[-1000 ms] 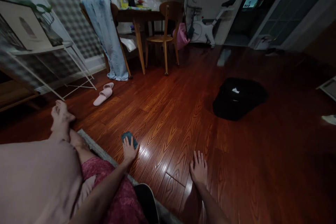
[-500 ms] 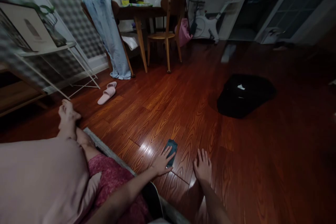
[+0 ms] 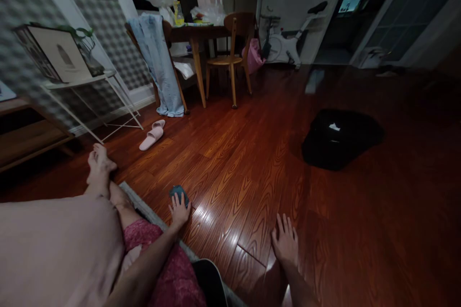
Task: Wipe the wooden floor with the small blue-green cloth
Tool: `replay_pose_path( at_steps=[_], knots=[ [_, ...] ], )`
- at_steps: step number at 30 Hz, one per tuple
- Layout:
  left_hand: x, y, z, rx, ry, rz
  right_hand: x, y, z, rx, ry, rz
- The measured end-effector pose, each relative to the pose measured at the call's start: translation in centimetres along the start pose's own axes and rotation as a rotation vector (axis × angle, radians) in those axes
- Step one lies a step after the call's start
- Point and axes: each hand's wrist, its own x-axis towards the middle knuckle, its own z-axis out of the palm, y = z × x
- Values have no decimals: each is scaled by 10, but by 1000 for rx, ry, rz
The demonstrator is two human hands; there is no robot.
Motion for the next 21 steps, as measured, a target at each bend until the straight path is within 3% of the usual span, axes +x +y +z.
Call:
replay_pose_path(
  at_steps=[4, 6, 10, 13, 15, 17, 21],
  knots=[
    [-36, 37, 12, -5, -16, 93, 0, -3, -3, 2, 0, 10],
    [-62, 61, 17, -34, -88, 309, -1, -4, -5, 0, 3, 8],
    [-104, 94, 23, -65, -275, 886, -2, -4, -6, -1, 6, 9],
    [-109, 106, 23, -78, -312, 1101, -1, -2, -4, 11, -1, 9],
    [-97, 106, 19, -69, -294, 1097, -1, -1, -4, 12, -2, 11],
    [-76, 97, 11, -44, -254, 967, 0, -1, -4, 3, 3, 12],
    [-33, 58, -3, -17, -105, 420, 0, -2, -4, -14, 20, 2]
  ],
)
